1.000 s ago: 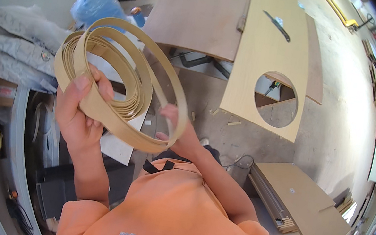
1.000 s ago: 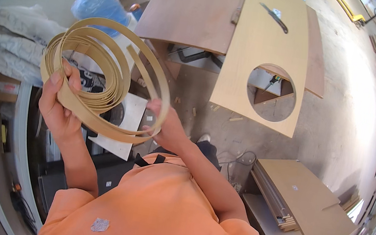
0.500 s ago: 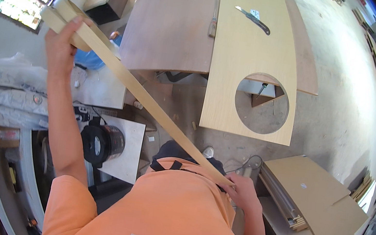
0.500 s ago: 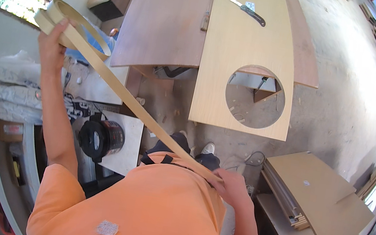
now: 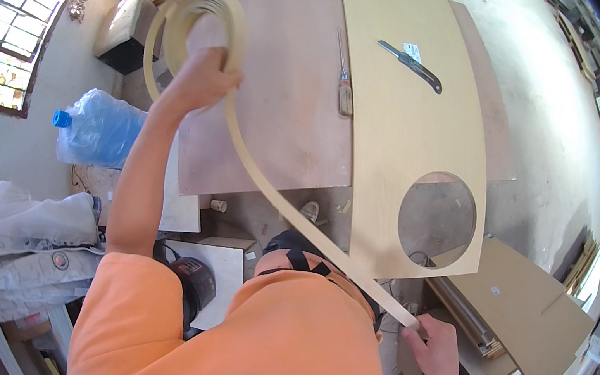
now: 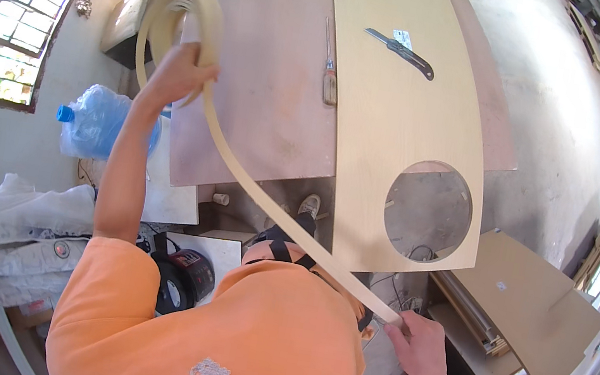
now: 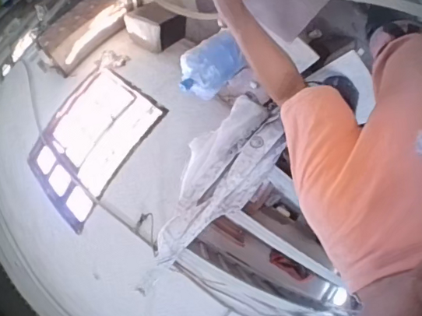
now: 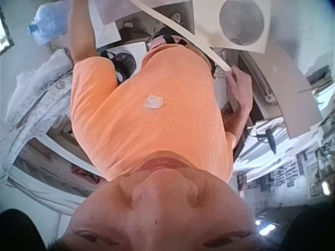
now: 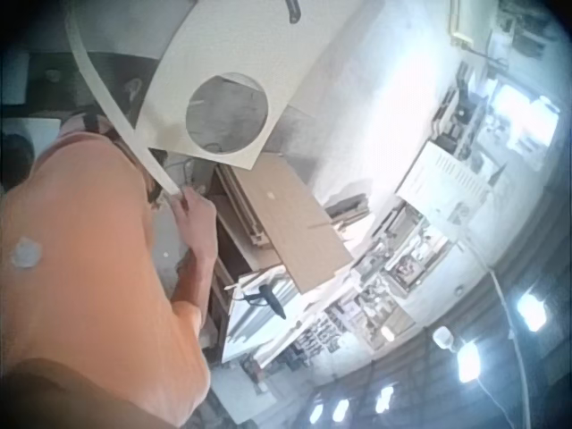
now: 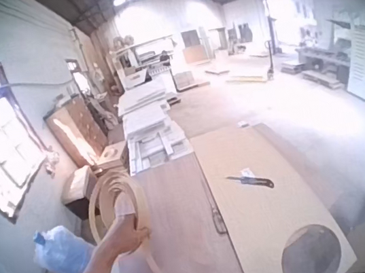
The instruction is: The person cleans the edge of a circular cutout in a wooden panel with a utility knife, then measures and cuts a flexible edge-banding strip to fit the curve. They apply the strip along the cutout edge and trim the excess with the knife. The person then uses a heat gun to warm the applied banding.
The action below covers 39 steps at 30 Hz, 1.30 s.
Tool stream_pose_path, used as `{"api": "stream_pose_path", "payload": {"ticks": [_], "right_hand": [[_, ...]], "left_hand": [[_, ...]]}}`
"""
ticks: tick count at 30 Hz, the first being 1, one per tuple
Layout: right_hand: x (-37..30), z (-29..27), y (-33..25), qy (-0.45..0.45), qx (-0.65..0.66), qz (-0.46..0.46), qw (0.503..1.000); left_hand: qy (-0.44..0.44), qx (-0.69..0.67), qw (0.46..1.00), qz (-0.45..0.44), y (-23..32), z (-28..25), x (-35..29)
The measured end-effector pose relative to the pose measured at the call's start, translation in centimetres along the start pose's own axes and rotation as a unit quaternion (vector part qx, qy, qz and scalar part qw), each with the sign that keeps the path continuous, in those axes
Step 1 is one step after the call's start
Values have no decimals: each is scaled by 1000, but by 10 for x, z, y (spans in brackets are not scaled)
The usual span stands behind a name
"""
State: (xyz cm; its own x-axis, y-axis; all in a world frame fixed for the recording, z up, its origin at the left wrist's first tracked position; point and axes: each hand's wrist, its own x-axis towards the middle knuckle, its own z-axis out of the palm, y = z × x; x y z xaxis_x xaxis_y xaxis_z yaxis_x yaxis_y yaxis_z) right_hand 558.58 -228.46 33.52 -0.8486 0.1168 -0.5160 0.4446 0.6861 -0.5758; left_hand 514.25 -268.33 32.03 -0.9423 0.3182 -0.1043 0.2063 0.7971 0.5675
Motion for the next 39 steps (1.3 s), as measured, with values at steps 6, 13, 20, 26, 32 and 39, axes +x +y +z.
{"api": "stream_pose_path", "payload": {"ticks": [6, 13, 20, 26, 32, 39], "right_hand": [[10, 10, -6, -2, 187, 144, 972], [28, 5, -23, 200, 243, 151, 937], [51, -8, -48, 191, 67, 79, 976], [90, 11, -26, 227, -169, -126, 951], [145, 24, -2, 266, -161, -140, 940], [167, 18, 52, 333, -124, -21, 934]], "left_hand": [[-227, 28, 974, 4, -46, 63, 53], [-249, 210, 942, 84, -57, 83, 50], [-183, 295, 932, 104, -30, 89, 15], [-10, 119, 928, 352, 57, 114, -30], [-186, 115, 852, 475, 173, 197, -61], [-196, 253, 857, 405, 197, 232, -20]]}}
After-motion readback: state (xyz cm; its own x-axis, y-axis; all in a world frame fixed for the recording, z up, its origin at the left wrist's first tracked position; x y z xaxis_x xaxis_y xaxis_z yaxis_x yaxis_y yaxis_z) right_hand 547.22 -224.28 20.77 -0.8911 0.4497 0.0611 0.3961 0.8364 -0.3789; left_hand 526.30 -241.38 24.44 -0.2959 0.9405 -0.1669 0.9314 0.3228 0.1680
